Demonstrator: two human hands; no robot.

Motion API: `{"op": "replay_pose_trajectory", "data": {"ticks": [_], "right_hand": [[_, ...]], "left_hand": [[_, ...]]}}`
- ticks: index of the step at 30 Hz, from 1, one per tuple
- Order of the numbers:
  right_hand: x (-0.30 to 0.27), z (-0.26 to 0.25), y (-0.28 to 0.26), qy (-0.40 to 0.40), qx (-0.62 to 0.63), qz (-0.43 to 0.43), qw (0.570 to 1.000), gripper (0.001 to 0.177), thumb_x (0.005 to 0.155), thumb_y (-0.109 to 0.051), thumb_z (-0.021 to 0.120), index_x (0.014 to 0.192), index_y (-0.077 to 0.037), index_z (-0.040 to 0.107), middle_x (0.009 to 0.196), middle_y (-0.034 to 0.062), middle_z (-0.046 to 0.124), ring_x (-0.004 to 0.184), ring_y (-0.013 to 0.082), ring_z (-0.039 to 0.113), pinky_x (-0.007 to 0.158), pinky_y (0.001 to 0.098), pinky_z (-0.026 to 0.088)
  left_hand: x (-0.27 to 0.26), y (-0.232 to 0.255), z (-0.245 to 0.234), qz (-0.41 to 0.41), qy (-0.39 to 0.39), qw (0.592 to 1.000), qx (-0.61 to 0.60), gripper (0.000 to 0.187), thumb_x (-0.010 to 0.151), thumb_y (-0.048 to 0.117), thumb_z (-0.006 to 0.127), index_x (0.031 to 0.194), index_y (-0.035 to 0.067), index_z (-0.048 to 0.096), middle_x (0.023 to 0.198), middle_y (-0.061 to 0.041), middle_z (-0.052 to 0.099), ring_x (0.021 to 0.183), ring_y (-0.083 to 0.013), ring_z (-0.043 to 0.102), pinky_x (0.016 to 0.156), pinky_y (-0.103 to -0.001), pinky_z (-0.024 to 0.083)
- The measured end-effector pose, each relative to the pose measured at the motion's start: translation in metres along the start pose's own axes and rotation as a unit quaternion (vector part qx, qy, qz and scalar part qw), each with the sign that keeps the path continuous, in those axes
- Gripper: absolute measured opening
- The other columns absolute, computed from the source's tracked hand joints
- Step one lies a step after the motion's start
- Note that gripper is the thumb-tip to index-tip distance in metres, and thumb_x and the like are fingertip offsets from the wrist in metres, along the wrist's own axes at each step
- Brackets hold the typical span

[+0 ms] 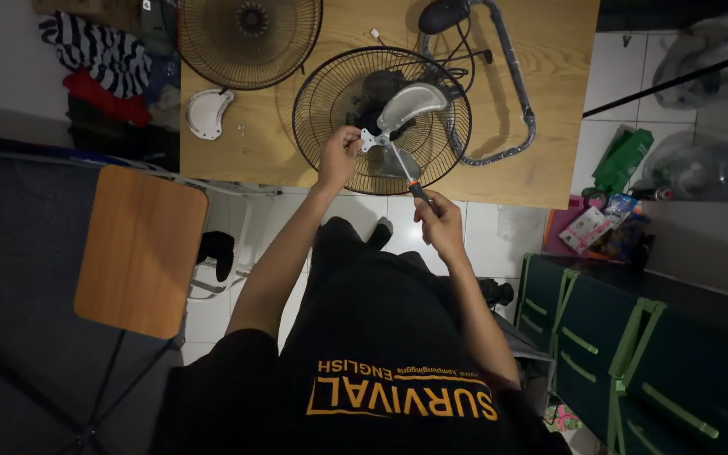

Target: The person removes the front grille of a table fan, then uses a screwdriver to loosen and remove the fan blades from the motor hub. The removed parts are placed on the table.

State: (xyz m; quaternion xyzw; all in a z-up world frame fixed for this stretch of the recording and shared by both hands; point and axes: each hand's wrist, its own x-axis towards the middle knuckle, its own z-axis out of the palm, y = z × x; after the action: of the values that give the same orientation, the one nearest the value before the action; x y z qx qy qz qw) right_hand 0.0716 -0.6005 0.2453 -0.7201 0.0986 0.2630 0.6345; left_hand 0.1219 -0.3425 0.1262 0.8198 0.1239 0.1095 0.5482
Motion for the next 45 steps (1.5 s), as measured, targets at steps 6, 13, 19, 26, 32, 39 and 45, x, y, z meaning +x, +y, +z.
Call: {"op": "replay_pose_trajectory", "data": {"ticks": [6, 13, 19, 26, 32, 39, 45], "right_hand": [[0.008, 0.001, -0.018, -0.007, -0.037, -0.009, 0.999, 0.026, 0.095, -0.018, 0.063, 0.116, -0.003, 0.072, 0.064, -0.0008, 0.060, 0.040, 0.0049, 0.040, 0.037, 0.0244, 0.031], [0.025, 0.002, -0.022, -0.015, -0.099, -0.071, 0.992, 0.023, 0.098, -0.020, 0.065, 0.109, -0.002, 0.074, 0.066, -0.0012, 0.061, 0.045, 0.0038, 0.044, 0.041, 0.0243, 0.035], [0.023, -0.004, -0.024, -0.005, -0.088, -0.035, 0.996, 0.023, 0.098, -0.021, 0.065, 0.105, 0.000, 0.074, 0.065, -0.0004, 0.061, 0.042, 0.0052, 0.043, 0.039, 0.0257, 0.034], [0.008, -0.010, -0.018, 0.010, -0.015, 0.008, 1.000, 0.024, 0.098, -0.020, 0.065, 0.109, -0.001, 0.073, 0.065, 0.0003, 0.061, 0.040, 0.0051, 0.040, 0.037, 0.0252, 0.030], [0.017, -0.008, -0.020, -0.005, -0.052, -0.017, 0.998, 0.024, 0.099, -0.020, 0.065, 0.107, 0.000, 0.074, 0.065, -0.0007, 0.060, 0.042, 0.0044, 0.041, 0.039, 0.0244, 0.031], [0.032, 0.000, -0.034, -0.018, -0.112, -0.051, 0.992, 0.028, 0.096, -0.021, 0.066, 0.114, -0.003, 0.075, 0.063, -0.0007, 0.062, 0.043, 0.0045, 0.047, 0.039, 0.0243, 0.037], [0.036, 0.005, -0.043, -0.020, -0.138, -0.048, 0.989, 0.030, 0.094, -0.022, 0.068, 0.117, -0.004, 0.076, 0.063, -0.0002, 0.063, 0.044, 0.0048, 0.046, 0.040, 0.0251, 0.037]], "left_hand": [[-0.007, 0.010, -0.004, -0.008, -0.002, 0.999, 0.032, 0.030, 0.085, 0.005, 0.081, 0.112, 0.001, 0.068, 0.104, -0.013, 0.074, 0.095, -0.0233, 0.072, 0.082, -0.035, 0.057], [-0.003, 0.040, 0.003, 0.006, -0.003, 0.999, -0.054, 0.033, 0.094, 0.003, 0.074, 0.126, 0.004, 0.066, 0.117, -0.011, 0.073, 0.110, -0.0217, 0.071, 0.089, -0.034, 0.057], [0.000, 0.070, 0.003, 0.058, -0.041, 0.997, -0.017, 0.038, 0.094, 0.001, 0.072, 0.131, 0.005, 0.065, 0.124, -0.013, 0.070, 0.113, -0.0264, 0.070, 0.095, -0.035, 0.057], [-0.009, 0.085, 0.002, 0.081, -0.073, 0.969, 0.221, 0.046, 0.094, 0.003, 0.065, 0.139, 0.009, 0.062, 0.133, -0.010, 0.059, 0.114, -0.0344, 0.063, 0.092, -0.043, 0.053], [-0.017, 0.060, 0.010, 0.045, -0.017, 0.987, 0.155, 0.044, 0.094, 0.010, 0.070, 0.136, 0.001, 0.058, 0.133, -0.018, 0.054, 0.114, -0.0387, 0.062, 0.096, -0.045, 0.053], [-0.014, 0.053, 0.010, 0.026, -0.021, 0.994, 0.107, 0.039, 0.095, 0.011, 0.068, 0.132, 0.002, 0.060, 0.129, -0.019, 0.057, 0.114, -0.0384, 0.063, 0.096, -0.045, 0.053], [-0.012, 0.059, 0.007, 0.013, -0.026, 0.991, 0.129, 0.038, 0.095, 0.013, 0.069, 0.131, 0.002, 0.061, 0.127, -0.019, 0.058, 0.111, -0.0394, 0.063, 0.093, -0.046, 0.053]]}}
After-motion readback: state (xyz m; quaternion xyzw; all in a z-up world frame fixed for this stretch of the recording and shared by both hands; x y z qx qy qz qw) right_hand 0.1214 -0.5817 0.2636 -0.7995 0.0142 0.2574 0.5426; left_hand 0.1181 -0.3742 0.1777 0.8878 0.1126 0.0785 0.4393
